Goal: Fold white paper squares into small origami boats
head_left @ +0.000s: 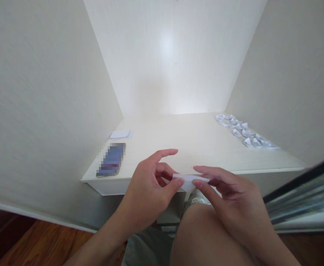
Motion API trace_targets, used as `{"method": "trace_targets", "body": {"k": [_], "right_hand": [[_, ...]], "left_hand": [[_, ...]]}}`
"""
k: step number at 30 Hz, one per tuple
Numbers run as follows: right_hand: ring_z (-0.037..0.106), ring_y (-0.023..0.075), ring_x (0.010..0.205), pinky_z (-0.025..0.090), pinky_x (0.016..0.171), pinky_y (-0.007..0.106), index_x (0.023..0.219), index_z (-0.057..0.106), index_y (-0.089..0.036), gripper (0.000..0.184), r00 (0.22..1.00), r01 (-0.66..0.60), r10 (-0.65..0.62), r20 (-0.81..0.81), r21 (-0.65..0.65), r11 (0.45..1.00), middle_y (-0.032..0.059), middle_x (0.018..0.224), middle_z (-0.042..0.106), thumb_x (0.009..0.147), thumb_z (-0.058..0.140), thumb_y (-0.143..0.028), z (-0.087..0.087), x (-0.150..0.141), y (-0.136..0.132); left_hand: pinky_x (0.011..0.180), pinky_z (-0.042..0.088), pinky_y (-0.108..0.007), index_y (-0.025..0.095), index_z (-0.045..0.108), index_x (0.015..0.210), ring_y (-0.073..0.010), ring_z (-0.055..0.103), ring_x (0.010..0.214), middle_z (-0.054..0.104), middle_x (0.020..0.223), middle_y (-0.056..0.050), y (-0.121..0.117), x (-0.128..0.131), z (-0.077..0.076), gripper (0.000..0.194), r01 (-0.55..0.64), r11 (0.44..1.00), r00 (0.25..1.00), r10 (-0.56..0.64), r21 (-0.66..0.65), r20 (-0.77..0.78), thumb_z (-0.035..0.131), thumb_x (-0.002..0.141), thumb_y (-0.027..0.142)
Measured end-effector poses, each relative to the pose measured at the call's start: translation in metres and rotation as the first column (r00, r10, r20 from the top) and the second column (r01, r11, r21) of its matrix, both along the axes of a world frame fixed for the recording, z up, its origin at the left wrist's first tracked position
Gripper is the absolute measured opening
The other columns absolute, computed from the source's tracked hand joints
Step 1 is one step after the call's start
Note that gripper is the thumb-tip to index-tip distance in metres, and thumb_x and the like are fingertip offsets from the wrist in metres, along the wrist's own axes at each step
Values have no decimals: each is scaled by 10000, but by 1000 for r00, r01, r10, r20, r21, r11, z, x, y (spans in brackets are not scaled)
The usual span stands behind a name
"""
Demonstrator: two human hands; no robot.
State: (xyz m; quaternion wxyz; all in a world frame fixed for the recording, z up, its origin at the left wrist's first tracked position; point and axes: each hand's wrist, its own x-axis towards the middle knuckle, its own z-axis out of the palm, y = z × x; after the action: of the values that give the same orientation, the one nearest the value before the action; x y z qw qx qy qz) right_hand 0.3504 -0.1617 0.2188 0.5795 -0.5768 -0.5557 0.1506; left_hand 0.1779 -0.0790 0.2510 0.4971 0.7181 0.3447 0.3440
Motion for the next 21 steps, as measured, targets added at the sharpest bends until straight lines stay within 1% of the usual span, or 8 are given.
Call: {"method": "trace_targets", "body": {"k": [5,9,12,14,15,17,19,21], "right_hand": [[664,144,516,566,535,243,1026,799,-289,210,999,20,-20,39,1,1000,-5,725,782,822,790,-240,-1,3,-2],[711,169,578,567,529,243,1017,797,-259,200,999,37,-36,9,-33,999,18,733,786,817,788,-252,1,7,-2],[683,161,538,542,493,237,1018,786,-232,211,994,110,-110,-1,-41,993,19,676,764,811,789,-277,3,21,-1],[653,151,515,514,468,230,1030,774,-218,238,986,168,-168,-3,-45,985,12,642,740,806,795,-297,4,33,3],[654,150,525,515,476,228,1035,767,-214,257,985,172,-172,-8,-41,984,7,636,731,799,804,-308,5,39,7],[649,144,534,514,488,227,1040,756,-209,284,991,135,-136,-17,-47,990,-4,630,713,788,816,-326,7,46,18],[630,133,527,502,486,224,1050,744,-206,307,998,63,-65,-27,-57,996,-15,629,698,783,820,-335,8,49,34],[609,123,518,486,482,221,1060,736,-203,319,999,-19,16,-32,-72,997,-25,625,686,783,819,-338,8,48,52]], "left_hand": [[569,527,-231,205,611,1324,-145,665,593,721,681,32,3,0,0,627,3,999,1000,-4,-49,-13,789,723,216],[553,508,-219,191,638,1291,-138,657,586,725,666,29,13,-3,2,584,27,999,999,-28,-39,-24,794,728,212],[570,519,-225,175,646,1266,-140,666,609,747,696,12,23,-7,2,537,-3,1000,1000,3,-1,-20,788,751,222],[594,542,-240,167,635,1270,-146,678,641,757,738,-1,29,-8,-1,530,-32,999,999,32,18,-5,788,771,257],[610,556,-249,168,627,1275,-152,690,673,764,781,-12,31,-6,-3,527,-38,999,999,37,21,11,784,784,280],[645,576,-263,178,619,1266,-171,714,779,769,907,-40,36,2,-11,509,-28,999,998,27,17,54,778,805,322],[652,583,-267,183,617,1236,-187,722,855,754,993,-58,41,14,-22,506,-8,1000,996,8,-4,93,796,793,349],[634,592,-279,179,619,1203,-185,718,809,730,940,-44,49,27,-32,498,-4,999,990,9,-41,140,811,774,342]]}}
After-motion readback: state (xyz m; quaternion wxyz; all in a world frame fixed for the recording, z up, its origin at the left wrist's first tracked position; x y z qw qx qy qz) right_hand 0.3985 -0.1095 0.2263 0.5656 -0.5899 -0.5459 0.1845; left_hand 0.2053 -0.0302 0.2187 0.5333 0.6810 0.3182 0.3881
